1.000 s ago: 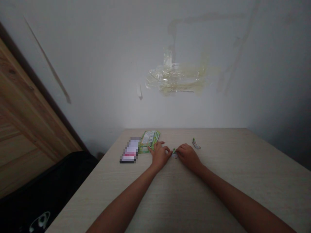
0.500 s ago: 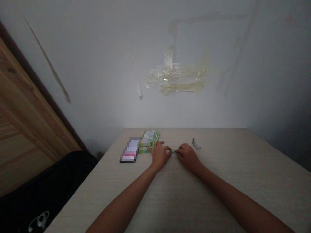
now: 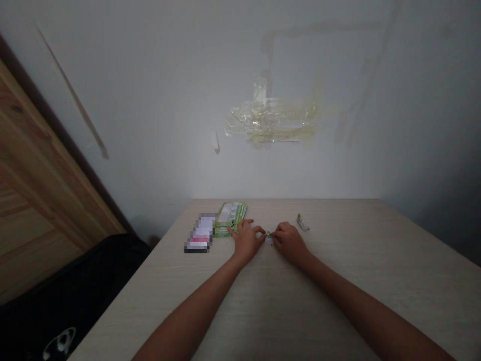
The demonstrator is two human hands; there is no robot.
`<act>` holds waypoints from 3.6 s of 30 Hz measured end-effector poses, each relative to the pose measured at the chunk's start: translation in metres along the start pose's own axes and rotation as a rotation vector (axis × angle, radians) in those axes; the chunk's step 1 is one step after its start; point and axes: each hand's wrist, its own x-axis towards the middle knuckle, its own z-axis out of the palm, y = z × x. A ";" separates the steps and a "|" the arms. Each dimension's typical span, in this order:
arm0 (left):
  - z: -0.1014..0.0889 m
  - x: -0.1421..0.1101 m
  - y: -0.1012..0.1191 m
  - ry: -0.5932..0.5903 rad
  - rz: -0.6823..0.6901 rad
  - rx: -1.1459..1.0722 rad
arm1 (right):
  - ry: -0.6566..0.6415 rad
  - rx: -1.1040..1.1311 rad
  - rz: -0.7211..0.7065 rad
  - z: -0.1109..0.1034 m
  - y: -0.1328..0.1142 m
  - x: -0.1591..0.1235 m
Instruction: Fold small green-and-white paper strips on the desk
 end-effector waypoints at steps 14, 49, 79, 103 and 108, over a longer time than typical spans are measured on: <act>-0.004 0.001 -0.002 -0.016 0.142 0.145 | -0.014 0.109 0.010 0.000 0.004 -0.001; -0.014 0.001 -0.008 -0.114 0.252 0.079 | -0.024 0.081 0.086 0.000 0.018 -0.002; -0.019 -0.002 -0.006 -0.109 0.229 0.063 | -0.044 0.365 -0.166 0.002 0.040 -0.004; -0.009 -0.001 -0.006 -0.058 0.133 -0.004 | -0.040 0.107 -0.230 0.001 0.018 -0.001; -0.011 0.000 -0.008 -0.108 0.123 0.042 | 0.002 0.237 -0.204 0.007 0.022 -0.004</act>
